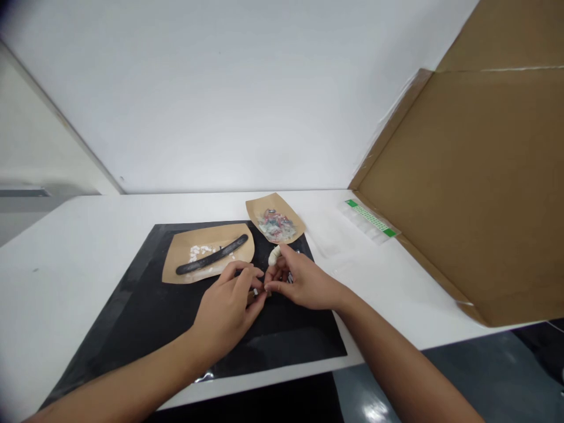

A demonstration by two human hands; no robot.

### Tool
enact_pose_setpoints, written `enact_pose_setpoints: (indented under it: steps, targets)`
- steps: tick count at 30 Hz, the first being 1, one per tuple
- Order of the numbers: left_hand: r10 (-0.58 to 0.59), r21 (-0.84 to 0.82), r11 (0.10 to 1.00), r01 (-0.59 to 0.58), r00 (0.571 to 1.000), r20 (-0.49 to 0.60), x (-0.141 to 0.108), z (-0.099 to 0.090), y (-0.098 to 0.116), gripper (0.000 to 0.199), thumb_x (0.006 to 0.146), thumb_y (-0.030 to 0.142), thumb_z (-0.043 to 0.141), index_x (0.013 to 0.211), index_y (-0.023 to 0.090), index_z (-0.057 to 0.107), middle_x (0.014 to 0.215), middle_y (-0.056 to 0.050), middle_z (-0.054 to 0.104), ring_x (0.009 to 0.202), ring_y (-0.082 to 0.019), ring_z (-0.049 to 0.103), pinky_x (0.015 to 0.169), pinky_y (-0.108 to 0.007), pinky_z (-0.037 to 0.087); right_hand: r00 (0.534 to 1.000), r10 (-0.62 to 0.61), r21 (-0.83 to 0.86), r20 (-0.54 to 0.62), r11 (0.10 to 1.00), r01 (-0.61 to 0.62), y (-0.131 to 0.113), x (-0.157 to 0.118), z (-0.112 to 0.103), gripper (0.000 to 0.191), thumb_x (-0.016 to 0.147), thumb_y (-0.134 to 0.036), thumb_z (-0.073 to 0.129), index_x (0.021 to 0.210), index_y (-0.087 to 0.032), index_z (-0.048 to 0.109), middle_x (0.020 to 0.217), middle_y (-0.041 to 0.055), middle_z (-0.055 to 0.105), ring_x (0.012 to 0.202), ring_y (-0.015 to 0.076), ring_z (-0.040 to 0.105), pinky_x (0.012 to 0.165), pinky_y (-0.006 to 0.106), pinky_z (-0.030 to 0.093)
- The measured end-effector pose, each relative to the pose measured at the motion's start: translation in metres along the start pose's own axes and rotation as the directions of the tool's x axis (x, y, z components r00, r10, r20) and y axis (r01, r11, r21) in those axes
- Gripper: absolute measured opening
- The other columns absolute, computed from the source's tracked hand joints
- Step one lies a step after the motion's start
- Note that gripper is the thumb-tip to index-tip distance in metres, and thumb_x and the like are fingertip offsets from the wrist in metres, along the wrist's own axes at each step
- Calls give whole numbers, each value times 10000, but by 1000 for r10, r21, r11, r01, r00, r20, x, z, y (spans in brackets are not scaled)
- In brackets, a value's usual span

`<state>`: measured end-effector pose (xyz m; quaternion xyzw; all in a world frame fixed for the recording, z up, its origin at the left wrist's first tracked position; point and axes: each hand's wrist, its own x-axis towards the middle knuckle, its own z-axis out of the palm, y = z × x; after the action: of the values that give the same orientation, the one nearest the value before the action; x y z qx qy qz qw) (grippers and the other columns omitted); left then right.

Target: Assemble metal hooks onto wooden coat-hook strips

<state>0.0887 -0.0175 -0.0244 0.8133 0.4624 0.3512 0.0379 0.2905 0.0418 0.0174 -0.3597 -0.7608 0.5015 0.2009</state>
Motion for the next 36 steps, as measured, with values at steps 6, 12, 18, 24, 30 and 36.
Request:
enact_pose_setpoints:
  steps: [6,12,18,24,30,36]
  targets:
    - [-1,5,1000,1,1000,11,-1,0,0,235,903,103,711,1051,212,566,956,-17,742,1097,-263,610,852,-383,604,1000,4,38,-6,999,-4,0,0,1,361,921,-225,721,1020,-267,377,944,-6,710,841,183,711,729,323,549]
    - [21,13,1000,-21,1000,3,0,-1,0,238,895,88,712,1045,213,575,954,-18,739,1080,-267,597,875,-385,597,1000,7,31,11,999,-8,0,1,2,367,918,-211,716,1022,-267,368,948,-6,718,869,186,722,744,322,555]
    - [-7,10,1000,7,1000,23,0,-2,1,223,899,101,719,1024,218,577,931,-12,741,1054,-266,585,842,-378,593,1000,12,14,-3,1000,-12,2,0,2,374,925,-229,716,1037,-269,361,974,1,724,868,184,718,744,324,559]
    - [16,32,999,-17,1000,23,2,-3,1,213,902,89,708,1018,218,584,919,-15,746,1011,-260,603,820,-375,591,1000,19,0,-21,1000,-19,0,1,2,373,914,-221,726,1022,-267,372,962,-8,724,828,168,709,719,303,549]
    - [9,23,1000,-10,999,39,0,-1,0,175,918,95,689,1007,208,588,906,-16,738,1050,-257,603,843,-373,599,1000,-2,-14,-7,1000,2,1,1,0,322,923,-261,728,1035,-258,425,960,-1,735,847,178,711,752,324,545]
    - [-6,23,1000,5,998,68,-2,1,-2,174,925,105,679,1027,210,585,928,-32,744,1180,-289,585,909,-407,608,1000,-8,-3,-15,1000,8,9,2,-1,340,908,-330,757,1021,-255,445,982,21,748,893,204,728,778,358,564]
